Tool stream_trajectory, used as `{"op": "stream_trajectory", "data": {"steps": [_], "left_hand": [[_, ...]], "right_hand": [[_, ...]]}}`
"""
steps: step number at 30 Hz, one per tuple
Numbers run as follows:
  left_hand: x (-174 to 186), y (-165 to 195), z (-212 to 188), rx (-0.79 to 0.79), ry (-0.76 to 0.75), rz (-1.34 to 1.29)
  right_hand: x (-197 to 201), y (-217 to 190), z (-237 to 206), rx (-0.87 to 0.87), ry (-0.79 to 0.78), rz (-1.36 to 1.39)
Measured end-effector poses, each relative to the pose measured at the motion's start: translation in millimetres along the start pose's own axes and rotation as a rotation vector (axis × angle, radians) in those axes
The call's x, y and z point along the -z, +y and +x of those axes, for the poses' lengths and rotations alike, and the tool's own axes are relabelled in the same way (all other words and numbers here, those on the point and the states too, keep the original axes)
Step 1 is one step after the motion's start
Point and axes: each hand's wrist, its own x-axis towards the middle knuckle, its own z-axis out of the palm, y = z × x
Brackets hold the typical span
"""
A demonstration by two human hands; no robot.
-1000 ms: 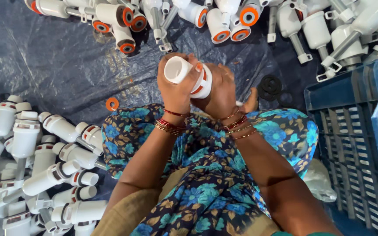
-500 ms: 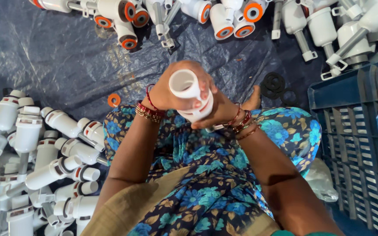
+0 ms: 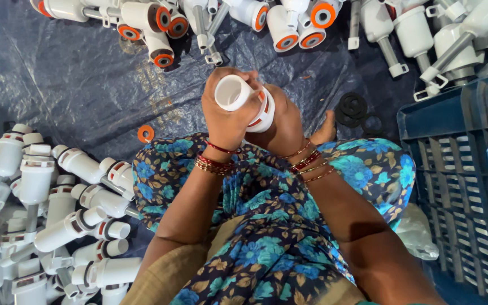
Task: The person sits on a tarp and assembles white plastic components by inserting black rubber rings and screwing white caps onto cylindrical bodies. The person handles the parts one at a time, repeating the assembly process for multiple units.
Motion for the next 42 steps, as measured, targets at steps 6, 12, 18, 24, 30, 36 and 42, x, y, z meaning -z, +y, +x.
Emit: {"op": "stream_trajectory", "data": {"steps": [6,12,18,24,30,36,42], "left_hand": [[13.6,8.8,7.6,-0.020,-0.285,-0.027],[27.6,19.5,18.0,-0.053,-0.627,-0.046],[31.8,22.7,9.7,-0.118,-0.576,-0.156],[4.4,-8.4,-2.6,0.122,0.173,-0.089],[24.8,-15.5,-4.8,0.090,0.003,-0.203],[21.5,-9.9,-1.1,0.136,0.024,-0.191],[10.5,-6.5,-3.6,0.146,0.172,-0.099]], "right_hand": [[8.7,21.0,-6.5,-0.032,-0.244,0.271],[7.1,46.3,-11.5,-0.005,-0.529,0.414],[13.8,38.2,-14.1,-0.095,-0.599,0.383],[-17.4,-0.9,-13.6,-0.005,0.065,-0.113],[12.2,0.3,6.0,-0.032,-0.262,0.070],[-3.0,-2.6,0.1,-0.147,-0.198,0.014],[-25.4,-2.5,-18.3,0.081,0.105,-0.165]]}}
